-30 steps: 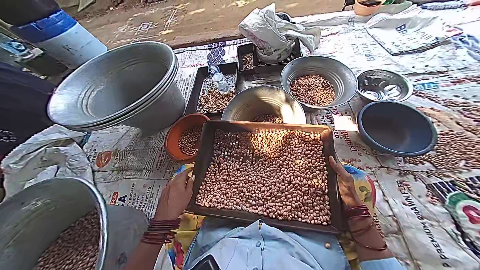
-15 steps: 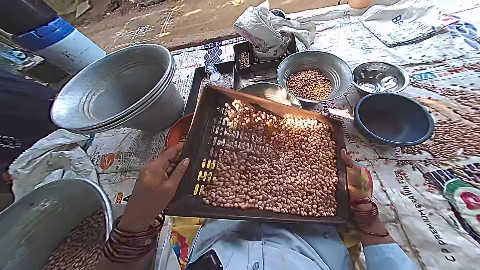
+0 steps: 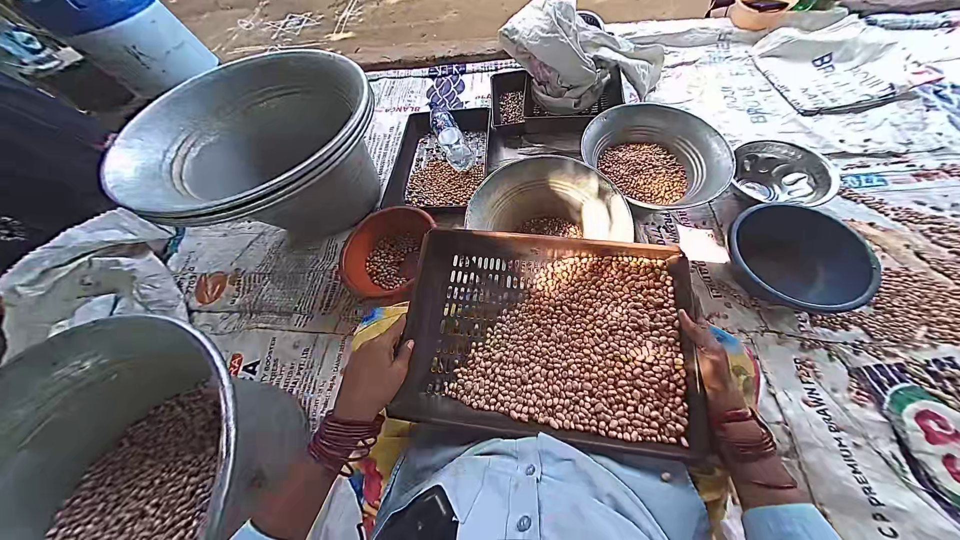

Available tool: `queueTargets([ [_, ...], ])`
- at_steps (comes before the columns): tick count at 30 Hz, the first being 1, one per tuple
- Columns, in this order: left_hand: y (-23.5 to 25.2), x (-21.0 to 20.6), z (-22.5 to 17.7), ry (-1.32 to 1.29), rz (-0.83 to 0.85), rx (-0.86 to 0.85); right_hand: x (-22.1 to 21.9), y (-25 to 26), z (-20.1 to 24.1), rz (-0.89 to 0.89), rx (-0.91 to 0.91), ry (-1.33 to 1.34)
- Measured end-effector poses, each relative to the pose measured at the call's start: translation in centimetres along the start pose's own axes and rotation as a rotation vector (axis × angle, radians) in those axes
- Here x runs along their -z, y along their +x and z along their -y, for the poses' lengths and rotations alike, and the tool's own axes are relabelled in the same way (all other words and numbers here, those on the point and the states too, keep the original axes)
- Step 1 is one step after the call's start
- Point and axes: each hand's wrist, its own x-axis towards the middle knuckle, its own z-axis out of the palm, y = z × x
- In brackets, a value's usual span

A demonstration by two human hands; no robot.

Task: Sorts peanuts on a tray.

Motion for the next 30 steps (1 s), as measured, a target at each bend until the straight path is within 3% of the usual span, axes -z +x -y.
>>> queueTargets([
  [3,-0.2,0.2,0.2,0.222,0.014,-0.092,-0.2,0.3,0.7,0.057,0.104,-0.375],
  [6,0.8,0.0,-0.4,0.307,-0.103,-0.319,-1.6,0.2,3.0,-0.012,0.345,-1.063],
  [8,1.3,-1.1,-1.8,0.266,-0.143,-0.519,-3.1,0.1,4.6,0.082,0.534,-1.255],
  [10,0.8,-2.2,-4.0,0.157,0.050,-0.670,-5.1,0.3,6.4,0.243,0.546,-1.354],
  [12,0.0,-3.9,-5.7,0.109,0.265,-0.849,-7.1,1.3,7.9,0.362,0.425,-1.492],
  [15,-0.9,-6.5,-7.1,0.185,0.397,-1.168,-9.6,3.4,7.2,0.332,0.424,-1.682],
  [17,-0.7,-7.6,-7.0,0.236,0.432,-1.268,-11.8,4.1,5.5,0.295,0.408,-1.781],
  [21,1.7,-5.5,-5.9,0.384,0.558,-1.010,-18.7,1.0,1.4,0.461,0.143,-1.880],
  [26,4.6,-0.5,-5.7,0.528,0.651,-0.626,-22.1,-5.9,-0.4,0.935,0.263,-1.634],
  [28,5.1,0.5,-5.1,0.425,0.551,-0.602,-20.8,-5.9,0.0,0.927,0.435,-1.353],
  [30,5.6,1.1,-4.7,0.369,0.456,-0.618,-19.0,-4.3,1.2,0.740,0.527,-1.256],
])
